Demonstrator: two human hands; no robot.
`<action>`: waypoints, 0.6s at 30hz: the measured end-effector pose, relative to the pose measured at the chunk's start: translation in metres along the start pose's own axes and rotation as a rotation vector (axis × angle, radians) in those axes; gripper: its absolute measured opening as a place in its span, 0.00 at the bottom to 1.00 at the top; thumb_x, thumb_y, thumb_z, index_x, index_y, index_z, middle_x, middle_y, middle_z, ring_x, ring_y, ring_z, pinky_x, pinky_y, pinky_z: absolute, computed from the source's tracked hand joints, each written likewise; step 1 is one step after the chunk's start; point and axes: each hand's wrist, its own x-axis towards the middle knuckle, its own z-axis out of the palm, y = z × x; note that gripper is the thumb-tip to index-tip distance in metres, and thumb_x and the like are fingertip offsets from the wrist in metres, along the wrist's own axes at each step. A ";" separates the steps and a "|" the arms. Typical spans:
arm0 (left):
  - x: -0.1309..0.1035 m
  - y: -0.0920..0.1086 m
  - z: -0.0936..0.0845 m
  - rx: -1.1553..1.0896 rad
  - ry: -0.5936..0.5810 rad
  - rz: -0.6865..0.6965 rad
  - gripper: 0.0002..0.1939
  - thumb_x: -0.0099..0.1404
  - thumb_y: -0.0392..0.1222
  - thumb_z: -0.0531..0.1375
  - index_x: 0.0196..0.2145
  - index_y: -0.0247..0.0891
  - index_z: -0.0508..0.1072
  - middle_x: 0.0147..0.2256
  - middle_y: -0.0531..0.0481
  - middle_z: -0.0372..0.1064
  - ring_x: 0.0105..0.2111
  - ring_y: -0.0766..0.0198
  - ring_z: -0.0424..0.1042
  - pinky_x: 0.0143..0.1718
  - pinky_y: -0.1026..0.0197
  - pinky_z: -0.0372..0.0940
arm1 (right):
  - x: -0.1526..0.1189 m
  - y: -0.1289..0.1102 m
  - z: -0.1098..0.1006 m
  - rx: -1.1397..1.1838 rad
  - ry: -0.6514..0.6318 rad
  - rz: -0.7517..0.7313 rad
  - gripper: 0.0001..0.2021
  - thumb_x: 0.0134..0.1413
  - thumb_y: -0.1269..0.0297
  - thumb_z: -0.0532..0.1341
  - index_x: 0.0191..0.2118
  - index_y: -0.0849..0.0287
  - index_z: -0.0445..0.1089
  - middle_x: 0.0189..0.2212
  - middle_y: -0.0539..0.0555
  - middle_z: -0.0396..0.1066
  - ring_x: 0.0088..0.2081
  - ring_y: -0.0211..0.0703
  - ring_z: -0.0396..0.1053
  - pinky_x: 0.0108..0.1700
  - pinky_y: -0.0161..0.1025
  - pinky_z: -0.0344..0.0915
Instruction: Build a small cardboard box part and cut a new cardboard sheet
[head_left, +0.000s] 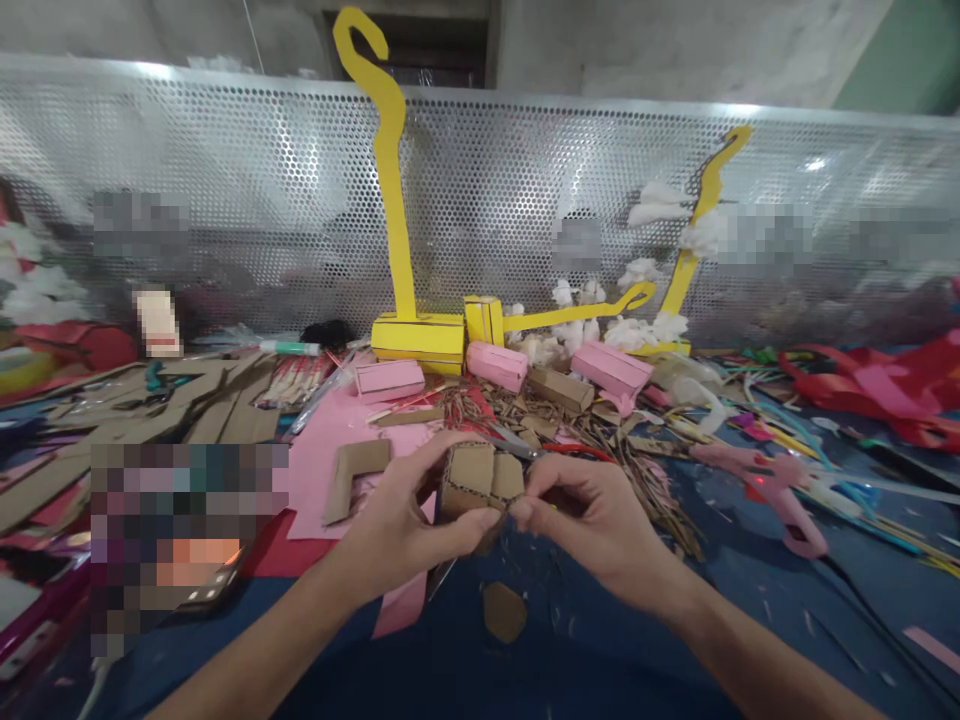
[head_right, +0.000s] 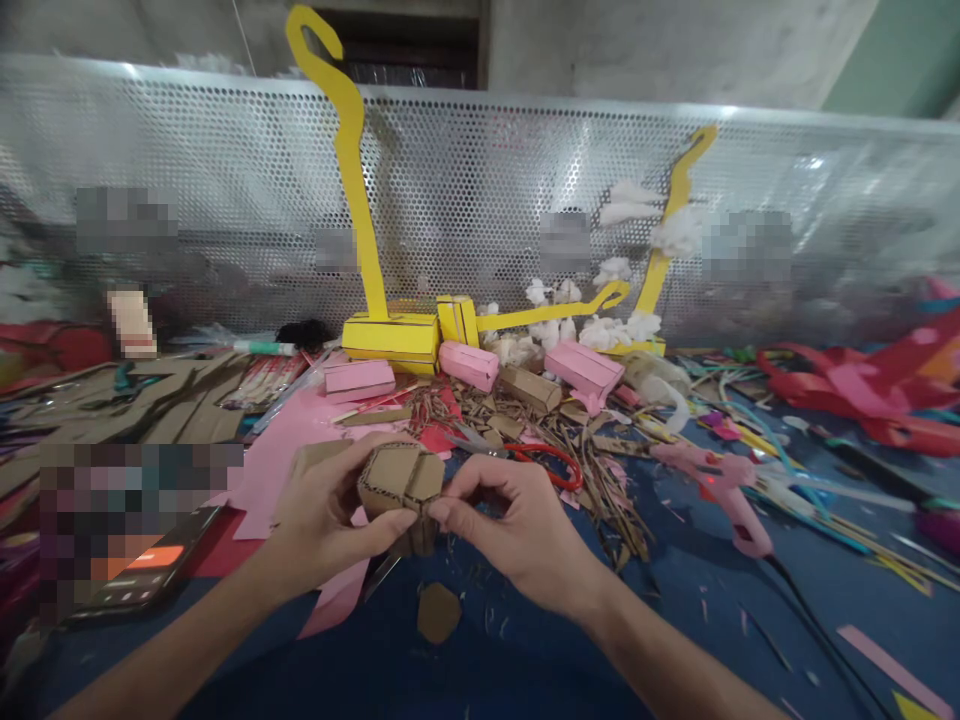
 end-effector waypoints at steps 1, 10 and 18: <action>0.000 -0.001 0.000 0.000 0.000 0.010 0.21 0.58 0.35 0.67 0.49 0.42 0.71 0.34 0.54 0.74 0.32 0.65 0.73 0.29 0.69 0.67 | 0.000 0.000 0.000 0.006 0.003 0.004 0.11 0.54 0.60 0.69 0.27 0.60 0.72 0.23 0.48 0.70 0.27 0.35 0.65 0.30 0.31 0.61; -0.001 -0.006 0.001 -0.040 0.033 0.021 0.24 0.57 0.32 0.67 0.50 0.44 0.70 0.40 0.53 0.75 0.38 0.65 0.74 0.35 0.69 0.69 | -0.002 -0.002 0.004 0.040 0.043 0.028 0.11 0.57 0.60 0.67 0.27 0.59 0.71 0.23 0.48 0.69 0.26 0.34 0.64 0.29 0.30 0.61; -0.003 -0.004 0.001 0.088 0.060 0.086 0.25 0.57 0.34 0.69 0.50 0.45 0.69 0.40 0.54 0.76 0.38 0.66 0.74 0.37 0.69 0.69 | -0.003 0.002 0.006 0.038 0.072 0.016 0.11 0.57 0.59 0.67 0.28 0.59 0.71 0.24 0.48 0.70 0.26 0.34 0.65 0.29 0.31 0.62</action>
